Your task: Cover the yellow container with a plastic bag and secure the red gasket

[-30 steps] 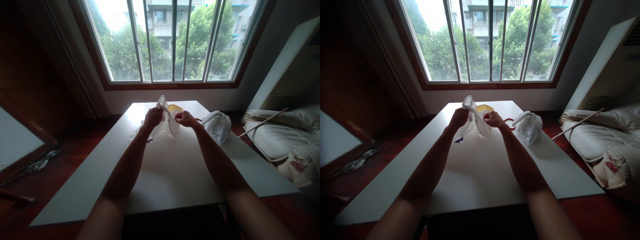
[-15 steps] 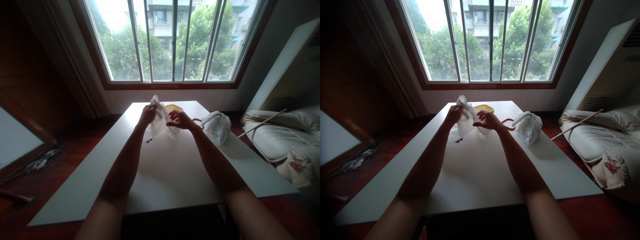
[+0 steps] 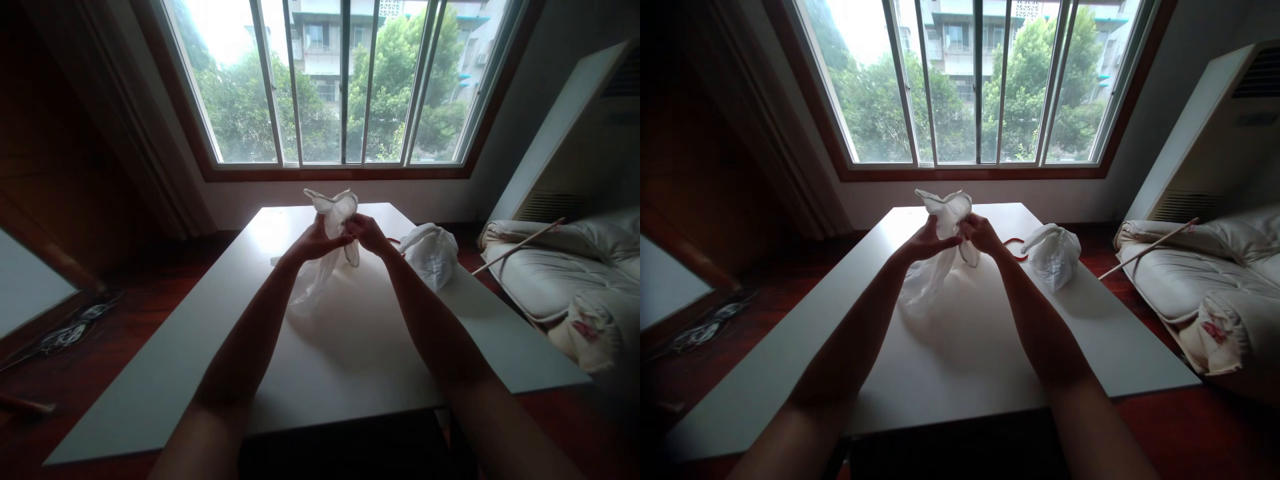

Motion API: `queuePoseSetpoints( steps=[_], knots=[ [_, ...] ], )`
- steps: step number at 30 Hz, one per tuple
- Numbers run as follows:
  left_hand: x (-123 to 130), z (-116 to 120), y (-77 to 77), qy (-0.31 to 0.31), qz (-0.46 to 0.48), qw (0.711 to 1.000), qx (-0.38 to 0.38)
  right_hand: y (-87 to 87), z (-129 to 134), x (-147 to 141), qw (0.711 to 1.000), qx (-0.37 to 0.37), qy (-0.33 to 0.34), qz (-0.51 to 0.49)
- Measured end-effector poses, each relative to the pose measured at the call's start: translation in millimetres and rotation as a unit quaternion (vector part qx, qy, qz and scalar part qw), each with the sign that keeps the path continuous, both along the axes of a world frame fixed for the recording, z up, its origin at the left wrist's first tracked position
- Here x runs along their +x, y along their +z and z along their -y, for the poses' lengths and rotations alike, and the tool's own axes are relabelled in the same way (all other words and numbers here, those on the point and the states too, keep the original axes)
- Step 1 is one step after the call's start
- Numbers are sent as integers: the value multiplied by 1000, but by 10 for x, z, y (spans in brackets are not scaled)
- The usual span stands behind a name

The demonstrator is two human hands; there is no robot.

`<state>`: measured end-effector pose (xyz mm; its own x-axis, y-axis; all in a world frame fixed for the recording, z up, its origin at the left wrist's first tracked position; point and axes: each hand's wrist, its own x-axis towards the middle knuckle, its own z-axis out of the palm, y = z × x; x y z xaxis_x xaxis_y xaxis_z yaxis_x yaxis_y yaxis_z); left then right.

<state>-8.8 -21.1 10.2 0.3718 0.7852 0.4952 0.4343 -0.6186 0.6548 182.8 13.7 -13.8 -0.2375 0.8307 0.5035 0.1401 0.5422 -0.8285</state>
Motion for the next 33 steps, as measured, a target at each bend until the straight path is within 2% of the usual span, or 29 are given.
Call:
queuePoseSetpoints(
  steps=[3, 7, 10, 12, 15, 18, 22, 25, 27, 30, 32, 33],
  knots=[
    [52, 3, -94, 29, -82, 996, 33, 14, -14, -46, 995, -41, 27, -89],
    [28, -61, -181, 75, -178, 981, 32, 64, 23, -73, 987, -37, 11, -154],
    [-80, -129, -176, 122, -229, 966, 17, 127, 92, -20, 986, -33, 4, -161],
    [-181, -175, -145, 146, -238, 960, 25, 179, 146, 61, 992, -12, 4, -122],
    [-347, -231, -73, 202, -225, 952, 49, 264, 216, 215, 999, 47, -16, 2],
    [-483, -244, 16, 250, -191, 944, 94, 310, 240, 340, 984, 94, -49, 145],
    [-556, -182, 130, 233, -116, 958, 119, 260, 180, 416, 942, 88, -113, 305],
    [-555, -128, 185, 216, -70, 966, 121, 199, 116, 461, 899, 74, -205, 379],
    [-556, -111, 203, 208, -50, 968, 130, 182, 93, 504, 879, 73, -278, 381],
    [-575, -115, 209, 191, -37, 970, 146, 188, 84, 565, 872, 68, -367, 317],
    [-604, -128, 209, 188, -30, 970, 150, 194, 78, 589, 889, 47, -376, 259],
    [-623, -135, 211, 193, -25, 970, 149, 192, 69, 595, 907, 26, -355, 224]
  ],
)
